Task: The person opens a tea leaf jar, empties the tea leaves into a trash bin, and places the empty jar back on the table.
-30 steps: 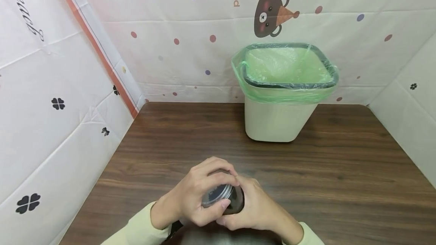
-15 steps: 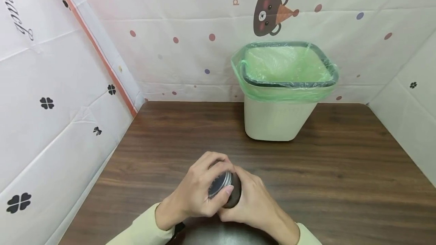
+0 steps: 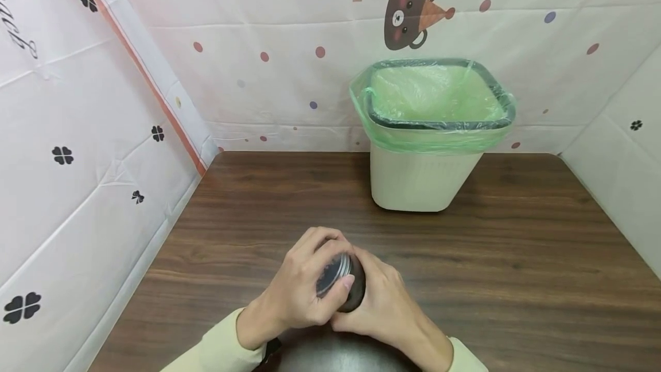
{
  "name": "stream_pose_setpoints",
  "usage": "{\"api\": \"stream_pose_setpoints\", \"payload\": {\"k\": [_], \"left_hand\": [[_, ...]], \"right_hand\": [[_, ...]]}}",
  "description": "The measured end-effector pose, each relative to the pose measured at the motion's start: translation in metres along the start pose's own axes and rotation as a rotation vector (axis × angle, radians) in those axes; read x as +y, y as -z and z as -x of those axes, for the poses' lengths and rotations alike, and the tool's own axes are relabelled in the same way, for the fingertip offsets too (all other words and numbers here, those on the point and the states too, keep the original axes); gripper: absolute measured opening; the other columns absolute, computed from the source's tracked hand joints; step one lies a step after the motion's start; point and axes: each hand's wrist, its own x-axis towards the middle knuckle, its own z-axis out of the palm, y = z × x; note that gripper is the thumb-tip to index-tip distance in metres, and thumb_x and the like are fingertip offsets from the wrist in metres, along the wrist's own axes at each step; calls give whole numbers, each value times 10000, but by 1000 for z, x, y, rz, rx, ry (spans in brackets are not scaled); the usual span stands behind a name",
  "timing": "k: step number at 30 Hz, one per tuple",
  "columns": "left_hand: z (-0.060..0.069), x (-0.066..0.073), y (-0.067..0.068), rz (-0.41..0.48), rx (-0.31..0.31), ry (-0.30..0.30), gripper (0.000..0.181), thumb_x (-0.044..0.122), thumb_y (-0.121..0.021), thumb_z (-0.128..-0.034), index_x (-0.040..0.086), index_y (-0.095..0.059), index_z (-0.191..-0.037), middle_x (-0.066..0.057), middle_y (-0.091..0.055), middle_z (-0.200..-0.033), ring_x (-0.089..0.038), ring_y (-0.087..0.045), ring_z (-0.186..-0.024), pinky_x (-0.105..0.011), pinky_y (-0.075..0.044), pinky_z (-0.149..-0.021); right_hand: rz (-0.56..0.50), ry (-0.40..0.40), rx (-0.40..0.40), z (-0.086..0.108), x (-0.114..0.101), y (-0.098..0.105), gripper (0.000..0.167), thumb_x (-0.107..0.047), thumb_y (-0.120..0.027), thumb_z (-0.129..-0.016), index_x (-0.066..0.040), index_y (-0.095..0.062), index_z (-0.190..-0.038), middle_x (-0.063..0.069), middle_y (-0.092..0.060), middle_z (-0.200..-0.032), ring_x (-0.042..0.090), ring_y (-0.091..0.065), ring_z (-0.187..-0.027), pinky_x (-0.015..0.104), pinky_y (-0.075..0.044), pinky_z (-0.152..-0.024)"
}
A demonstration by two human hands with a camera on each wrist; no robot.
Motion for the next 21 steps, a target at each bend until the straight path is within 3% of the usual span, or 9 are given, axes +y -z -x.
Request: {"api": "stream_pose_setpoints", "payload": {"k": [8, 21], "left_hand": [[1, 2, -1, -9, 12, 51, 285, 312, -554, -917, 103, -665, -1077, -29, -607, -1043, -168, -580, -909, -269, -504, -821], [2, 5, 3, 29, -15, 113, 324, 294, -594, -926, 102, -666, -1176, -38, -609, -1151, -159, -583, -1029, -271, -500, -884]], "right_hand": [[81, 52, 55, 0, 0, -1, 943, -283, -937, -466, -38, -581, -1304, -15, -672, -1103, 98, -647, -886, 307, -584, -734], [70, 51, 40, -2, 1, -1, 850, -279, -908, -483, -76, -591, -1245, -86, -636, -1017, 63, -619, -837, 277, -568, -693]]}}
